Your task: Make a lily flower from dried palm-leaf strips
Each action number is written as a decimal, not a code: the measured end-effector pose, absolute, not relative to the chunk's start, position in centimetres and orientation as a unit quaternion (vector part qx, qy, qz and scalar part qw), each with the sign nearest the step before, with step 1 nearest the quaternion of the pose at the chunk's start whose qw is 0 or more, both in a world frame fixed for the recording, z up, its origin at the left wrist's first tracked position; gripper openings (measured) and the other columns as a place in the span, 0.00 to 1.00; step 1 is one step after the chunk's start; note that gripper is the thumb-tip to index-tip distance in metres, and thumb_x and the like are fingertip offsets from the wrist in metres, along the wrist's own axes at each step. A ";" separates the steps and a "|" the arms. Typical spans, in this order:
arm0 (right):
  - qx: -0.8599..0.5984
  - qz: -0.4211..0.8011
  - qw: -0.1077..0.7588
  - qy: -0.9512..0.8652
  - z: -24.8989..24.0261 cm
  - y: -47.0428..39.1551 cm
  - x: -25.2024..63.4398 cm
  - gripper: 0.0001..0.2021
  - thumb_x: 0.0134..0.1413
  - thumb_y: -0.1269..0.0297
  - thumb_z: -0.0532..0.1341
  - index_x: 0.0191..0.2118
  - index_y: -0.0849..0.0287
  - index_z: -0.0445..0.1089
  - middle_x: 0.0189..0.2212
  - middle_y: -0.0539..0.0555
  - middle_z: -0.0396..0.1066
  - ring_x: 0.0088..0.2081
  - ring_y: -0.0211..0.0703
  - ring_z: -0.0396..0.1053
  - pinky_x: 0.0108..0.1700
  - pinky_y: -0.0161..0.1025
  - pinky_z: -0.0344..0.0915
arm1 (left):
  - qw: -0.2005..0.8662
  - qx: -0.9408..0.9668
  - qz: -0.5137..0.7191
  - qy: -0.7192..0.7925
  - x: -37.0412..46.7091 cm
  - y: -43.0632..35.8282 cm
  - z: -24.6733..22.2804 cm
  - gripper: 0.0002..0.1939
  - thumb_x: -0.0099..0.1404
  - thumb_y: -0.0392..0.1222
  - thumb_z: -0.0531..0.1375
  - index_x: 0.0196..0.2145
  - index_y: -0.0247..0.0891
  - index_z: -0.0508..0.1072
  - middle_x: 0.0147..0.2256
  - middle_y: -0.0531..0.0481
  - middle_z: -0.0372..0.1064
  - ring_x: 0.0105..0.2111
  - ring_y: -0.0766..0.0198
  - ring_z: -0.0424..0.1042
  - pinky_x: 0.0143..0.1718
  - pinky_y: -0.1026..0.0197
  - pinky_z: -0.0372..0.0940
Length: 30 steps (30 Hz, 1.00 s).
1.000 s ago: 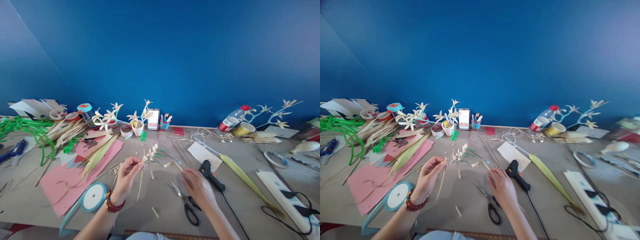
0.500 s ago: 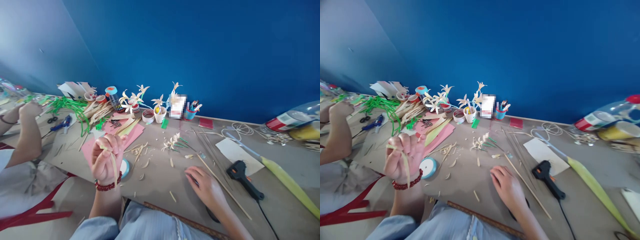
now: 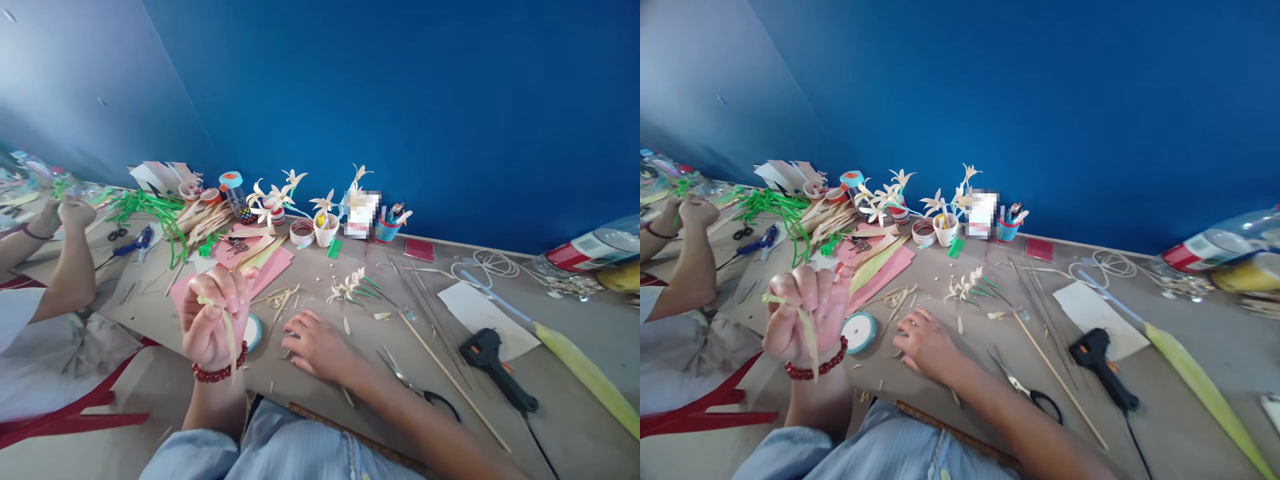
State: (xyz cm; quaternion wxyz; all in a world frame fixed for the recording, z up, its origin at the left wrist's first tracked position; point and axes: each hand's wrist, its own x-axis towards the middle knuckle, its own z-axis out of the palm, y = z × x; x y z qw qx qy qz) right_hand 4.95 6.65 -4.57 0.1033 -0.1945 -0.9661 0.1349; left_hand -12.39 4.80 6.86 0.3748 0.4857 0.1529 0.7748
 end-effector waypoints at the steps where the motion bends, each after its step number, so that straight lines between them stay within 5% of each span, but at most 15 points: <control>1: -0.187 0.130 0.101 -0.968 -4.9 6.8 4.7 0.11 0.55 0.59 0.67 0.42 0.56 0.72 0.49 0.58 0.72 0.52 0.52 0.64 0.59 0.54 0.55 | 0.371 0.481 0.778 0.159 -12.5 4.7 6.8 0.05 0.60 0.36 0.63 0.27 0.36 0.71 0.23 0.57 0.61 0.22 0.72 0.58 0.49 0.52 0.66; 9: -0.185 0.129 0.099 -0.969 -6.4 7.0 4.4 0.03 0.60 0.70 0.61 0.35 0.57 0.72 0.36 0.54 0.75 0.39 0.44 0.67 0.42 0.41 0.61 | 0.378 0.447 0.780 0.222 -12.0 4.9 6.8 0.08 0.56 0.41 0.67 0.25 0.40 0.71 0.21 0.58 0.59 0.21 0.71 0.57 0.49 0.53 0.66; 30: -0.503 0.133 0.194 -0.832 -3.7 12.3 21.5 0.14 0.64 0.67 0.53 0.42 0.53 0.77 0.38 0.54 0.81 0.39 0.47 0.77 0.39 0.40 0.69 | 0.527 0.503 0.633 0.259 -7.4 6.2 3.8 0.05 0.63 0.40 0.63 0.29 0.40 0.72 0.24 0.53 0.66 0.24 0.66 0.65 0.49 0.46 0.63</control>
